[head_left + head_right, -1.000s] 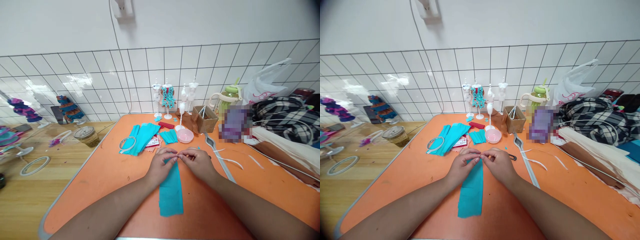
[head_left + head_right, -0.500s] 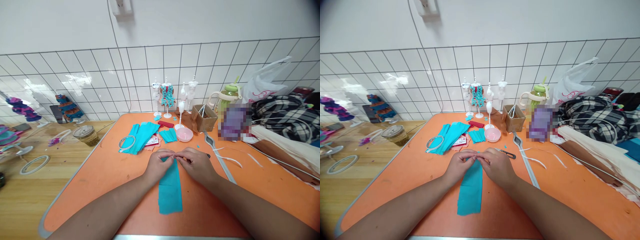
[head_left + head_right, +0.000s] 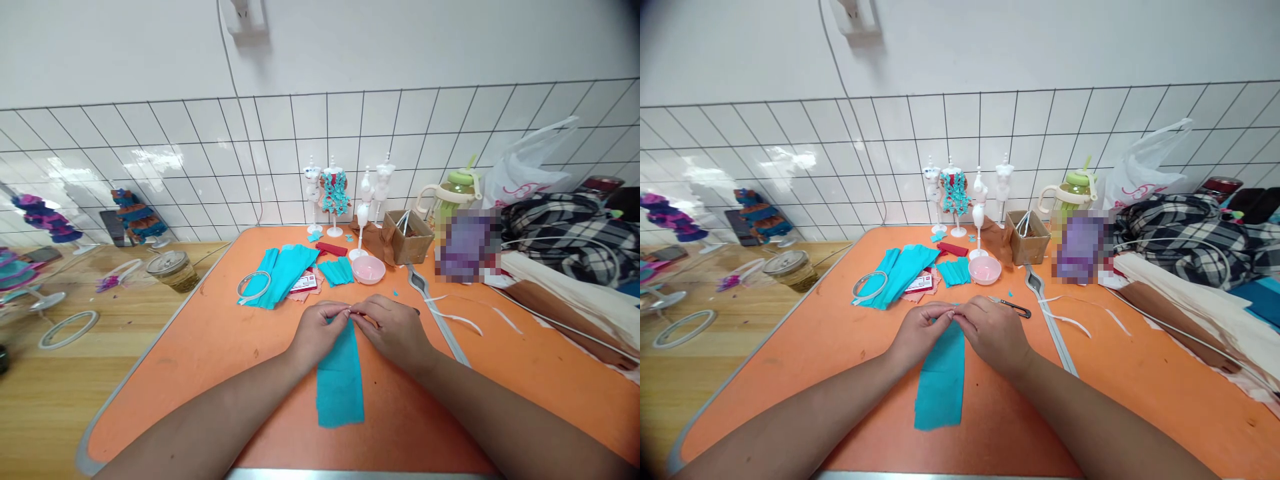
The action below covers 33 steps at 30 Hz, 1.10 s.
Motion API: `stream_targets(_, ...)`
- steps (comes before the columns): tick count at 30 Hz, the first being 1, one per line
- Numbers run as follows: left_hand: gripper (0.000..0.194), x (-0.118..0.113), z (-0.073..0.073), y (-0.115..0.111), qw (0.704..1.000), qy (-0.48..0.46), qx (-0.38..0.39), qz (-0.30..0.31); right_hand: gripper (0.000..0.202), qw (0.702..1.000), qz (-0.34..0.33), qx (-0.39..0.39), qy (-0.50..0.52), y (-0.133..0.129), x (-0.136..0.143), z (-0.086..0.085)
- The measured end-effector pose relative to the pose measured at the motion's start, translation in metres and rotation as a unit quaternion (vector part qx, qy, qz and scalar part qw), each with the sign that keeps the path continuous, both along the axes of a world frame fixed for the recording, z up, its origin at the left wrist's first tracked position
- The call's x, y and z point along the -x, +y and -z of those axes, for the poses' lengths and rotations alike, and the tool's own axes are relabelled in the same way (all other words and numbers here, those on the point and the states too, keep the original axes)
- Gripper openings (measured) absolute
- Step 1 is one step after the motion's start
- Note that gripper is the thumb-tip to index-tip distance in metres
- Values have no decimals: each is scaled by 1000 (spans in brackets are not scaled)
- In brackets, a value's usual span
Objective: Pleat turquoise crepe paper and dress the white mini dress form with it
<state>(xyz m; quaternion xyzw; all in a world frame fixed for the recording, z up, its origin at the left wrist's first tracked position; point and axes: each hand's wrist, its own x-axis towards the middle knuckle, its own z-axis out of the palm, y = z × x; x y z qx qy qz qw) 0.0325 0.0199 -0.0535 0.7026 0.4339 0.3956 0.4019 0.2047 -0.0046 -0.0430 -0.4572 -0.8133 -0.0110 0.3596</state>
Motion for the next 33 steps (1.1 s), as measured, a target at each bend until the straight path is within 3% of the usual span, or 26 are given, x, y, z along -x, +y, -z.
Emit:
stream_targets(8, 17, -1, -3, -5, 997, 54, -51, -26, 5, 995, 36, 78, 53, 4, 4, 3)
stream_targets(21, 19, 1, -4, -5, 996, 63, -47, -39, 22, 999, -32, 20, 5, 2, -1, 0)
stream_targets(25, 15, -1, -5, -7, 995, 63, -60, -40, 12, 996, -6, 72, 59, 3, 3, -2)
stream_targets(29, 16, -2, -6, -7, 997, 35, -57, -42, 8, 962, -11, 197, 188, 9, 5, 0)
stream_targets(33, 16, -1, -7, -6, 998, 18, -54, -20, 10, 893, -33, 311, 323, 14, 4, 4)
